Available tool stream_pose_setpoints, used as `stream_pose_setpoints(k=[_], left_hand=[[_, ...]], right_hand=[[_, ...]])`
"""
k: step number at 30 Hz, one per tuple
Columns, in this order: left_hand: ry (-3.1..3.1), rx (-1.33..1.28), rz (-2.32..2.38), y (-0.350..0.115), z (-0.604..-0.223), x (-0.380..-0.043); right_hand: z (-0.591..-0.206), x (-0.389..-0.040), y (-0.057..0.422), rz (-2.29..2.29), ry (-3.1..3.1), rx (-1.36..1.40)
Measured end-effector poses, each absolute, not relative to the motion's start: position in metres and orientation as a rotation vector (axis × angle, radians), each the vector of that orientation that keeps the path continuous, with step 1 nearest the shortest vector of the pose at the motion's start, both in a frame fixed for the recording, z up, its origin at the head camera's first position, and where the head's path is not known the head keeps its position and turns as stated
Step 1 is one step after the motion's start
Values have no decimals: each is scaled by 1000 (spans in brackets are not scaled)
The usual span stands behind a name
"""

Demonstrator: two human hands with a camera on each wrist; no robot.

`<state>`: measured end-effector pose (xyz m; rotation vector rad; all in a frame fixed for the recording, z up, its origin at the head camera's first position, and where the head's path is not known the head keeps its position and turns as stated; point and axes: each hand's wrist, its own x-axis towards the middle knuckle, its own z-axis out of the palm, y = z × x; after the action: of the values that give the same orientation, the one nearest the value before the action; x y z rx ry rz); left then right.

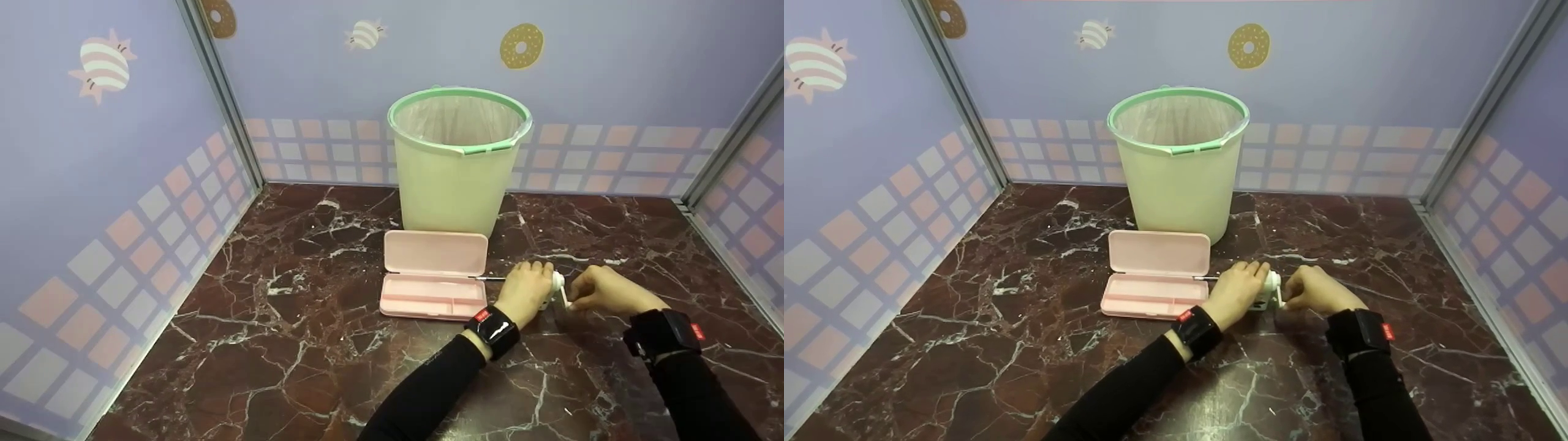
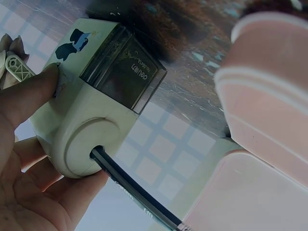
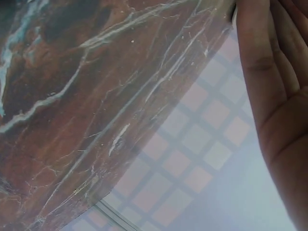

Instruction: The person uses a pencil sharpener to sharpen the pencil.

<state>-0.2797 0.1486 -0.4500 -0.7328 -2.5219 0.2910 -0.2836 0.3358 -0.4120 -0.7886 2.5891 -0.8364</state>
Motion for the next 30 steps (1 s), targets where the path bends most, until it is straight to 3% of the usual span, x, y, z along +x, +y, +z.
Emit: stream_pose_setpoints(k=[16, 30], left_hand=[[-2547, -746, 299, 148, -448, -281], [-2540, -762, 277, 148, -449, -280]], right_hand=[[-398, -279, 340, -850, 2760, -900], [-389, -291, 328, -761, 3160, -825]])
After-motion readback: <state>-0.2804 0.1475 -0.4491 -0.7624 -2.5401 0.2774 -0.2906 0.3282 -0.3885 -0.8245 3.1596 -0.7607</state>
